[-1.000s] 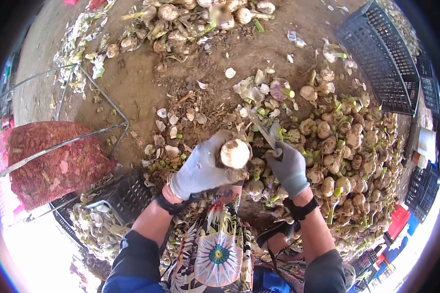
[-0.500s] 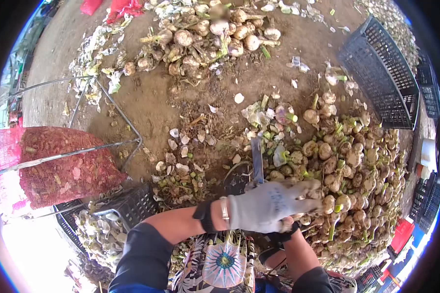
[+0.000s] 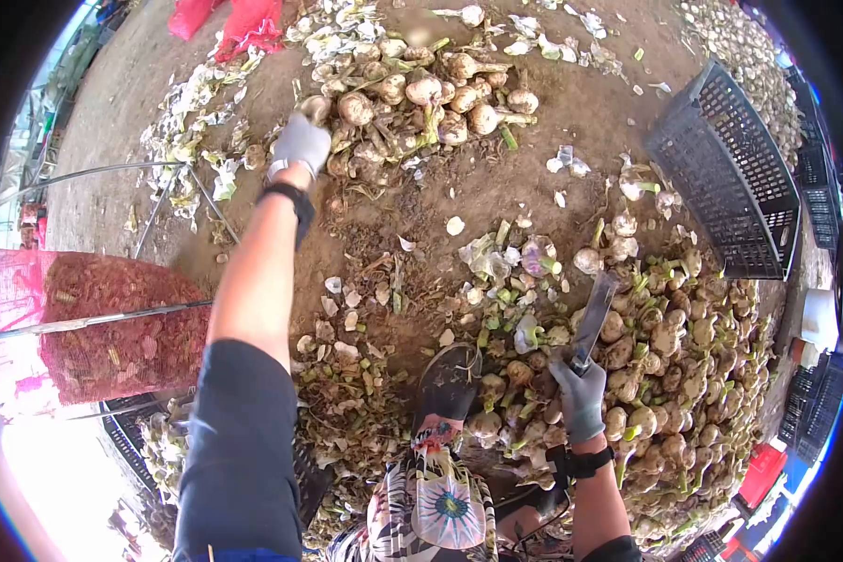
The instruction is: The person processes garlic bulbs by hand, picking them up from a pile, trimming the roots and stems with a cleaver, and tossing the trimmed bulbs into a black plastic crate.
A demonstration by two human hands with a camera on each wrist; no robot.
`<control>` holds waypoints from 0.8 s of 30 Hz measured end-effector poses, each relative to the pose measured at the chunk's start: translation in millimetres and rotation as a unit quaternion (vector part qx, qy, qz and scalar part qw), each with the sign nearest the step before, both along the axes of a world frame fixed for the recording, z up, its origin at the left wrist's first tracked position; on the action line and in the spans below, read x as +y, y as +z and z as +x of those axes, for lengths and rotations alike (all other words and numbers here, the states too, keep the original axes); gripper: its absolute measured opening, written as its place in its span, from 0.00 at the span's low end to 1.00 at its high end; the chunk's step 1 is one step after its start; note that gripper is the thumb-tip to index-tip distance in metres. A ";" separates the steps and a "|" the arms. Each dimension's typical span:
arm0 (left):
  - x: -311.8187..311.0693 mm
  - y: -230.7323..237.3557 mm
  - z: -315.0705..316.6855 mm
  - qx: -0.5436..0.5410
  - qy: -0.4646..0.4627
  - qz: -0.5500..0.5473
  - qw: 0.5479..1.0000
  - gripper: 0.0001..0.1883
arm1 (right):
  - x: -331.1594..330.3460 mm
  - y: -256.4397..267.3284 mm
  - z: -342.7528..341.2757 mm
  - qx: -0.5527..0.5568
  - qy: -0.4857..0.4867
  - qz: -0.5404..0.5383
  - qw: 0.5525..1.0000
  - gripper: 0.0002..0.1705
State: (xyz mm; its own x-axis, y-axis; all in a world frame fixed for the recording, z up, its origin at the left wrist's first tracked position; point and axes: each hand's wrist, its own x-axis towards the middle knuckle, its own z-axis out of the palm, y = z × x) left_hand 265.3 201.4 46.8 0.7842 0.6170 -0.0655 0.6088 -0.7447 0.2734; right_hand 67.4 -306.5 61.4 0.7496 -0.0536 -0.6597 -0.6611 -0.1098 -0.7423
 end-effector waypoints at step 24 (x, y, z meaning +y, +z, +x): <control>-208.0 -9.8 -260.2 -0.121 -0.140 -0.672 0.717 0.30 | 98.9 55.7 20.4 -0.322 0.348 -0.191 0.860 0.16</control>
